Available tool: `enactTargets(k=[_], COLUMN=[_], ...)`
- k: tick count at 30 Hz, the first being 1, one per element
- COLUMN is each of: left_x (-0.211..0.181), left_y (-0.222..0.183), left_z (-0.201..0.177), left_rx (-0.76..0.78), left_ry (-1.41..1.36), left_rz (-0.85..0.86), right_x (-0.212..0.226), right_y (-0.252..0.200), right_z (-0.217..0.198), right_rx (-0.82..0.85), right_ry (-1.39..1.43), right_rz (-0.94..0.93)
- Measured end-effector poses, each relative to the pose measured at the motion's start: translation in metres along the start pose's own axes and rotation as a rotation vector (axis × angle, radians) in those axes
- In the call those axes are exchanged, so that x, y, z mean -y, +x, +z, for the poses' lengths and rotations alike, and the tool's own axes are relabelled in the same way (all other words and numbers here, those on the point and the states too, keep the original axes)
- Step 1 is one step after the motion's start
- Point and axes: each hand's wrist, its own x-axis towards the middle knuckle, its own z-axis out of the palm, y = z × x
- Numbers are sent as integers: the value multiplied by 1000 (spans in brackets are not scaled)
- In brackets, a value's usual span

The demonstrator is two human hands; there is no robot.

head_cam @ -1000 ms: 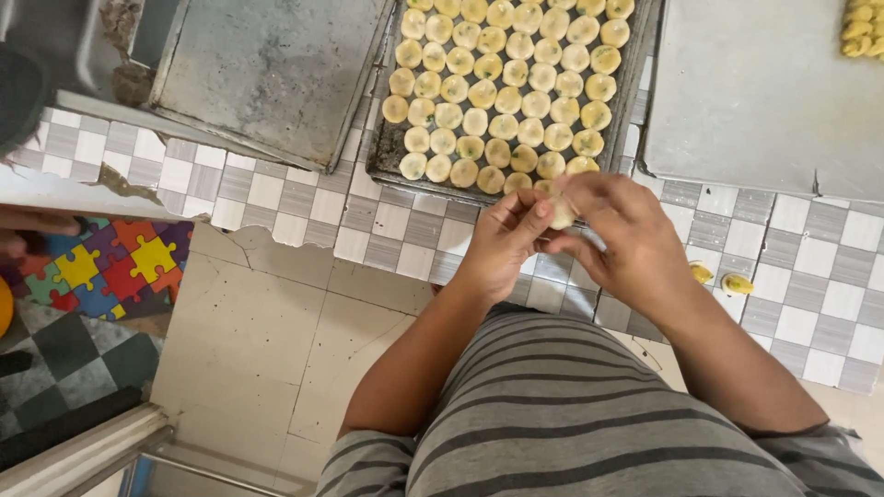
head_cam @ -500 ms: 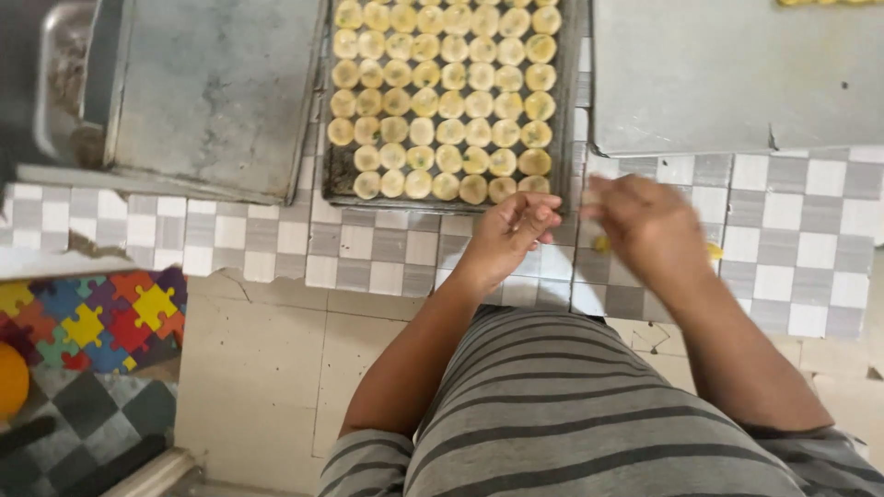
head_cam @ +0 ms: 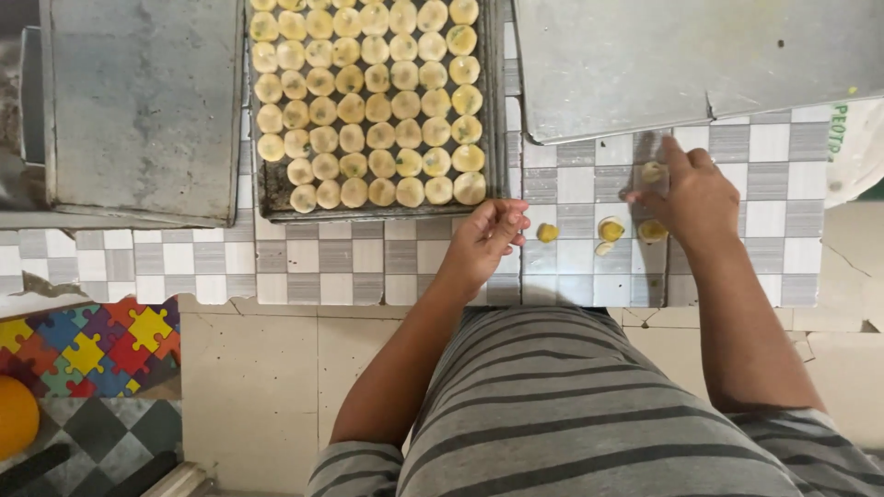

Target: Shaping small pieces of dough into balls and arranging them in rows on a baking tray.

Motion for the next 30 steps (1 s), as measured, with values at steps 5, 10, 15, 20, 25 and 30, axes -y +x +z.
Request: enactTargets(k=[5, 10, 15, 20, 25, 30], left_x=[15, 18, 31, 28, 36, 41], left_y=[8, 6, 7, -3, -8, -11], left_z=[15, 33, 44, 61, 69, 68], left_rx=[-11, -61, -100, -180, -215, -281], left_ry=[-7, -20, -52, -112, -191, -170], left_rz=[44, 44, 87, 46, 29, 33], right_x=[-37, -47, -33, -31, -7, -8], right_y=[10, 16, 13, 50, 65, 67], right_z=[31, 38, -12, -7, 11, 25], right_rx=[-113, -302, -209, -423, -271, -218], right_ry=[33, -135, 103, 143, 112, 120], right_rz=[-324, -450, -520, -527, -444, -399])
